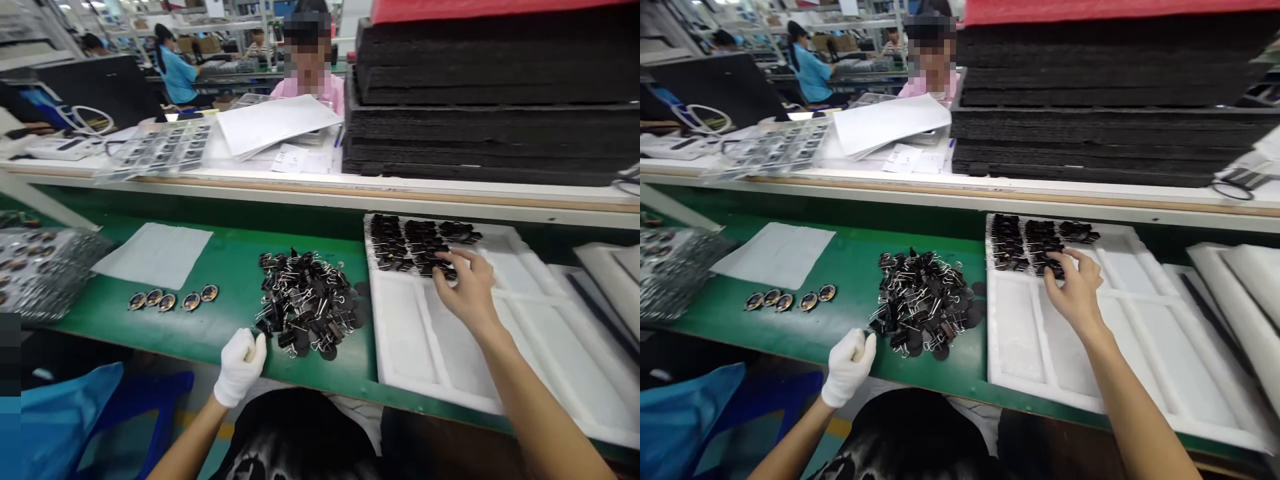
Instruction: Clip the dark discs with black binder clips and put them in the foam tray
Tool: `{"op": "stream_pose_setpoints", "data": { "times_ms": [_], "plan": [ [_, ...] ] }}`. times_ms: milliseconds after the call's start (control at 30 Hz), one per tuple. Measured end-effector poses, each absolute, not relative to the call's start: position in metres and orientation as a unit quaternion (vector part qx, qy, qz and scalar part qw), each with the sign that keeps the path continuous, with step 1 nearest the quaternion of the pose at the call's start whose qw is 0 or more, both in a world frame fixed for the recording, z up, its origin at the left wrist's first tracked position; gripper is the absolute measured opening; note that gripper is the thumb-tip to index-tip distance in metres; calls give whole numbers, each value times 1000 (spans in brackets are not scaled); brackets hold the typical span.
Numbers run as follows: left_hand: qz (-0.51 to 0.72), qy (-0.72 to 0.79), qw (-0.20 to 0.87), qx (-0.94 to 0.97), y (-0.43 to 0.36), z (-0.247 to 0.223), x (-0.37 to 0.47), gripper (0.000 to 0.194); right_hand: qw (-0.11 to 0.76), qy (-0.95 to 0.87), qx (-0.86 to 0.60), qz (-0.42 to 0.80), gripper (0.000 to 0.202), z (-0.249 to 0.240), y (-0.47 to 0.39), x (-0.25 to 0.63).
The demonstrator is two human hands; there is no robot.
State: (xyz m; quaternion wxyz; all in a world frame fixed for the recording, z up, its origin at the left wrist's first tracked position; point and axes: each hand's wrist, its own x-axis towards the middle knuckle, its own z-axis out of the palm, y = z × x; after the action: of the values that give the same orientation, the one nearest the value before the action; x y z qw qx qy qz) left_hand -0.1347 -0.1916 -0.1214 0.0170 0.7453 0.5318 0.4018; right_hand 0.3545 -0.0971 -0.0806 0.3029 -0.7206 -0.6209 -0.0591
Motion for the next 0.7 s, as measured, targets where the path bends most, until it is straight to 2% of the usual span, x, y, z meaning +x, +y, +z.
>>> {"op": "stream_pose_setpoints", "data": {
  "times_ms": [100, 200, 300, 333, 400, 433, 500, 600, 700],
  "plan": [
    [373, 593, -10, 713, -179, -119, -168, 53, 259, -765, -588, -47, 29, -78, -116, 309],
    [344, 660, -55, 666, -158, -112, -206, 49, 152, -863, -481, 12, 30, -81, -132, 271],
    [283, 689, -77, 663, -133, -99, -237, 32, 76, -880, -469, 13, 41, -89, -142, 250],
    [229, 706, -84, 665, -126, -95, -245, 43, 63, -878, -475, 5, 42, -92, -143, 246],
    [100, 732, -77, 670, -112, -88, -256, 70, 48, -873, -485, -2, 40, -95, -144, 240],
    [41, 737, -65, 672, -106, -86, -259, 74, 45, -873, -486, 4, 36, -96, -144, 239],
    [-23, 731, -36, 681, -93, -82, -265, 67, 42, -871, -488, 27, 28, -96, -143, 235],
    [-37, 711, -8, 702, -76, -78, -269, 58, 41, -864, -499, 52, 22, -95, -142, 232],
    [-35, 688, 9, 725, -63, -76, -268, 55, 57, -859, -508, 41, 25, -95, -143, 231]
  ]
}}
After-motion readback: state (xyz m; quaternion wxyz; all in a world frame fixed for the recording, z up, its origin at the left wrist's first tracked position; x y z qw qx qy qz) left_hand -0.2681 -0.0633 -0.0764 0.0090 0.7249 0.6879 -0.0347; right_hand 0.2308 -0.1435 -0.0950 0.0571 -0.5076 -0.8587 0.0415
